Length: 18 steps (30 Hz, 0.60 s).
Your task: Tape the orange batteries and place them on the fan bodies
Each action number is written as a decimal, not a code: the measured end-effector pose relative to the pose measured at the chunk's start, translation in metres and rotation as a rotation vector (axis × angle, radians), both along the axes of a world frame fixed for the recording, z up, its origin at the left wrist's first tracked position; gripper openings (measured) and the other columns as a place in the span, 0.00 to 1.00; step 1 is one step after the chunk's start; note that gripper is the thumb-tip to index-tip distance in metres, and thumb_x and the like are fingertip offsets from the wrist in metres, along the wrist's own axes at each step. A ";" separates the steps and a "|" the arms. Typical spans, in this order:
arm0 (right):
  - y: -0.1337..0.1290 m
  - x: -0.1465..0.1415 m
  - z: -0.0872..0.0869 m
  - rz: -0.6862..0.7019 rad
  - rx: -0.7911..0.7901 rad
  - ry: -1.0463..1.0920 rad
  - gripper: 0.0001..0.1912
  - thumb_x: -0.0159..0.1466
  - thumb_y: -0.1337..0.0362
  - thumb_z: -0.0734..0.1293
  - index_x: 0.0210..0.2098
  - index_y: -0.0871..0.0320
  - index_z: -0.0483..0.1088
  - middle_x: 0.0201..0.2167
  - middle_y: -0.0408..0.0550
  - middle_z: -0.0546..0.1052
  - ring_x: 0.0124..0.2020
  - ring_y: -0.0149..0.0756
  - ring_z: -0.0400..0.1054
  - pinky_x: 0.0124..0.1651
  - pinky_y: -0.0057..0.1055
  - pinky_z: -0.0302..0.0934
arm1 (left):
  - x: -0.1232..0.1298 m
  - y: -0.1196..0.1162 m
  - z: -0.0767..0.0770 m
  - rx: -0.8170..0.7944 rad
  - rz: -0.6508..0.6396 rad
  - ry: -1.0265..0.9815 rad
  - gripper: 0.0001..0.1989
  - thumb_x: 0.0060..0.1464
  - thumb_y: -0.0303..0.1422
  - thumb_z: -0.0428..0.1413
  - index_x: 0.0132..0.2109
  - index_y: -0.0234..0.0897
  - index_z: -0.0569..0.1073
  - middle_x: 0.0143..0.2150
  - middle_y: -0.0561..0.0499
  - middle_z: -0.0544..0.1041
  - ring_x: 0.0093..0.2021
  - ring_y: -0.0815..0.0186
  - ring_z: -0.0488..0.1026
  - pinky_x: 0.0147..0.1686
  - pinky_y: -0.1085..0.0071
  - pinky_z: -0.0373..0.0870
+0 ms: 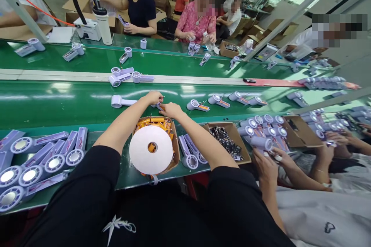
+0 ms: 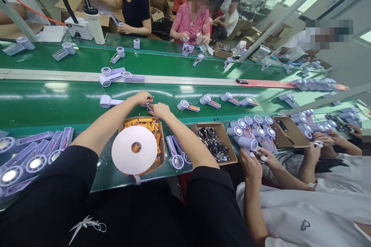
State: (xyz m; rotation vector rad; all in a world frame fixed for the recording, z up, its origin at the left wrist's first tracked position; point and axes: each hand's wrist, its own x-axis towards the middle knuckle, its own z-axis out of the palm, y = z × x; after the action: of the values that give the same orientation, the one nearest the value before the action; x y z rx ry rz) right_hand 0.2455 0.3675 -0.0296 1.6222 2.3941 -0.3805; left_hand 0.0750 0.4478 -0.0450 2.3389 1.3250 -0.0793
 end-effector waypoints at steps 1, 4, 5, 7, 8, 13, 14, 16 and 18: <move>0.002 -0.002 0.002 0.007 -0.008 -0.017 0.27 0.76 0.48 0.67 0.71 0.47 0.74 0.61 0.64 0.83 0.62 0.61 0.80 0.62 0.53 0.74 | 0.003 -0.002 0.001 0.000 0.007 0.004 0.18 0.72 0.44 0.62 0.59 0.37 0.79 0.60 0.43 0.81 0.57 0.56 0.80 0.58 0.52 0.82; 0.009 -0.006 0.009 0.023 -0.025 -0.053 0.25 0.76 0.50 0.68 0.68 0.50 0.77 0.62 0.64 0.83 0.63 0.59 0.79 0.63 0.49 0.73 | 0.013 -0.010 0.011 0.010 0.028 -0.001 0.18 0.72 0.44 0.63 0.60 0.37 0.79 0.60 0.43 0.81 0.57 0.56 0.80 0.58 0.52 0.82; 0.012 -0.006 0.011 0.025 -0.027 -0.061 0.25 0.76 0.51 0.68 0.67 0.51 0.78 0.62 0.64 0.83 0.62 0.59 0.80 0.63 0.48 0.73 | 0.016 -0.014 0.016 0.015 0.034 -0.009 0.17 0.72 0.43 0.63 0.59 0.36 0.79 0.59 0.43 0.81 0.57 0.56 0.81 0.58 0.52 0.82; 0.015 -0.005 0.015 0.035 -0.023 -0.064 0.23 0.75 0.53 0.69 0.65 0.54 0.79 0.61 0.65 0.83 0.61 0.56 0.80 0.63 0.45 0.72 | 0.018 -0.024 0.030 0.034 0.042 -0.037 0.15 0.70 0.39 0.65 0.58 0.36 0.81 0.58 0.43 0.83 0.58 0.55 0.82 0.60 0.54 0.80; 0.015 -0.004 0.017 0.045 -0.013 -0.053 0.22 0.76 0.55 0.69 0.64 0.55 0.80 0.62 0.64 0.83 0.61 0.54 0.80 0.63 0.42 0.72 | 0.016 -0.033 0.037 0.050 0.042 -0.058 0.16 0.68 0.36 0.65 0.59 0.37 0.81 0.59 0.42 0.84 0.60 0.54 0.81 0.62 0.55 0.78; 0.008 0.012 0.012 0.083 0.083 0.079 0.20 0.76 0.60 0.69 0.63 0.59 0.82 0.63 0.61 0.83 0.63 0.46 0.78 0.65 0.32 0.67 | -0.044 -0.131 0.071 0.103 -0.087 -0.199 0.34 0.61 0.39 0.68 0.72 0.42 0.73 0.73 0.41 0.76 0.72 0.53 0.73 0.72 0.62 0.67; 0.006 0.014 0.010 0.076 0.097 0.108 0.19 0.76 0.60 0.69 0.62 0.59 0.82 0.62 0.61 0.84 0.63 0.46 0.78 0.64 0.32 0.67 | -0.060 -0.160 0.076 0.069 -0.202 -0.248 0.35 0.59 0.41 0.70 0.72 0.44 0.74 0.72 0.42 0.77 0.72 0.52 0.74 0.72 0.61 0.68; 0.003 0.017 0.009 0.057 0.111 0.162 0.18 0.76 0.59 0.69 0.59 0.59 0.84 0.59 0.61 0.85 0.60 0.47 0.79 0.63 0.34 0.68 | -0.085 -0.214 0.086 0.025 -0.389 -0.225 0.41 0.49 0.44 0.75 0.70 0.53 0.76 0.71 0.45 0.78 0.76 0.47 0.69 0.75 0.55 0.63; 0.000 0.016 0.014 0.045 0.118 0.218 0.17 0.76 0.57 0.69 0.55 0.59 0.86 0.56 0.61 0.86 0.58 0.48 0.79 0.62 0.36 0.69 | -0.099 -0.256 0.094 0.076 -0.403 -0.119 0.44 0.45 0.43 0.77 0.69 0.56 0.75 0.75 0.45 0.74 0.80 0.43 0.63 0.78 0.47 0.58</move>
State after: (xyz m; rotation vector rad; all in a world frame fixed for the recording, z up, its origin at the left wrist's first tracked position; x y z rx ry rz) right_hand 0.2619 0.3672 -0.0152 1.6480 2.6549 -0.4363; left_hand -0.0243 0.1923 0.0486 2.5989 0.7993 -0.0131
